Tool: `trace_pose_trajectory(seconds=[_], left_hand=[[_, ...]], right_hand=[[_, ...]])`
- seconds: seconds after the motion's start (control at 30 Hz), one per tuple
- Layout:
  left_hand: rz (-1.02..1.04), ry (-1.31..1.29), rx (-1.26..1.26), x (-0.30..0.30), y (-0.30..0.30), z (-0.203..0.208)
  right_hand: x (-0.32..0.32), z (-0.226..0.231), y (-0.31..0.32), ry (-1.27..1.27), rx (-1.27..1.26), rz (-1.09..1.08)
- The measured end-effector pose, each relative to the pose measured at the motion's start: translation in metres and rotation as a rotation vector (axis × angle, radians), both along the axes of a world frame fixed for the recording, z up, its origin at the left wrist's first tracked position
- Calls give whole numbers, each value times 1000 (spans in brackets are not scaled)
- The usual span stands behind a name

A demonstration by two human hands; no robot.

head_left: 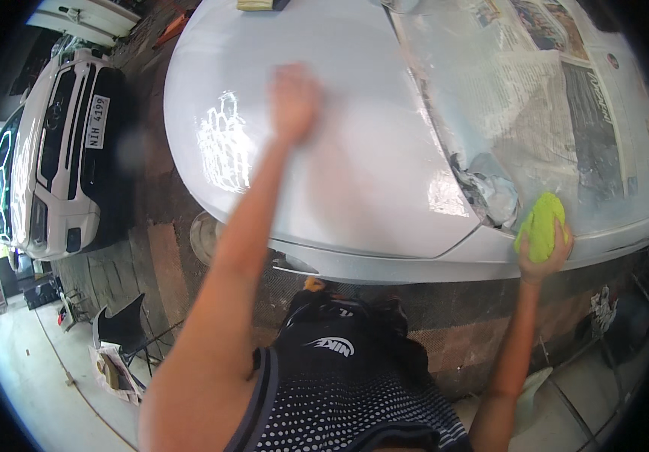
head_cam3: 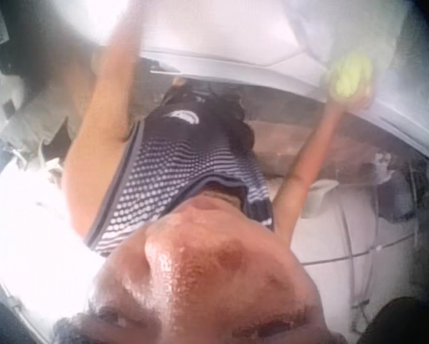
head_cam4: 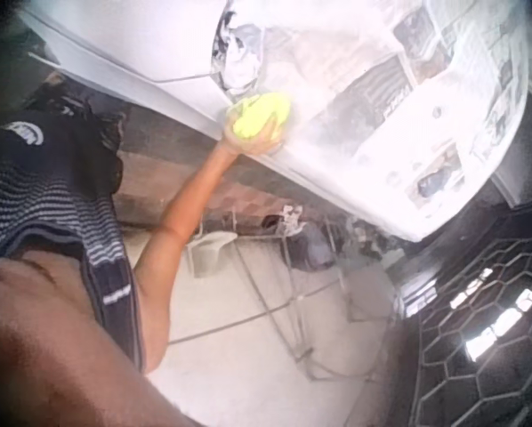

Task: The person repeatedly rubs the white car hood with a small black rectangular pad and a yellow cloth, moving across different sections of the hood surface. The person occasionally dips the pad into a bucket of water and continues rubbing the hood.

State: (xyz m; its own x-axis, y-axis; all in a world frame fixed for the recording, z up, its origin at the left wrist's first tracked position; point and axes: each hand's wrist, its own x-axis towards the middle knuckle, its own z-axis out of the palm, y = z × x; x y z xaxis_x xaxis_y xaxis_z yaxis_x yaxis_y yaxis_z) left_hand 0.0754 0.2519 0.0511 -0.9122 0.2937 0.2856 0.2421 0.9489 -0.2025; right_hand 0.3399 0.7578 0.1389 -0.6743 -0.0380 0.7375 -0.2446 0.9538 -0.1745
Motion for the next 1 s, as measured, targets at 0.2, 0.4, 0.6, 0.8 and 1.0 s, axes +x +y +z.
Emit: trace_pose_trajectory(seconds=[0.2, 0.4, 0.6, 0.8, 1.0], left_hand=[[-267, -127, 535, 84, 4, 20], [78, -57, -132, 50, -44, -10], [-121, -141, 561, 107, -79, -10], [-81, -107, 362, 132, -51, -29], [205, -294, 805, 130, -124, 0]], right_hand=[[4, -1, -1, -10, -36, -22], [-7, 3, -5, -2, 1, 10], [2, -5, 3, 9, -43, -6], [-5, -2, -1, 40, 21, 27], [0, -2, 13, 42, 73, 21]])
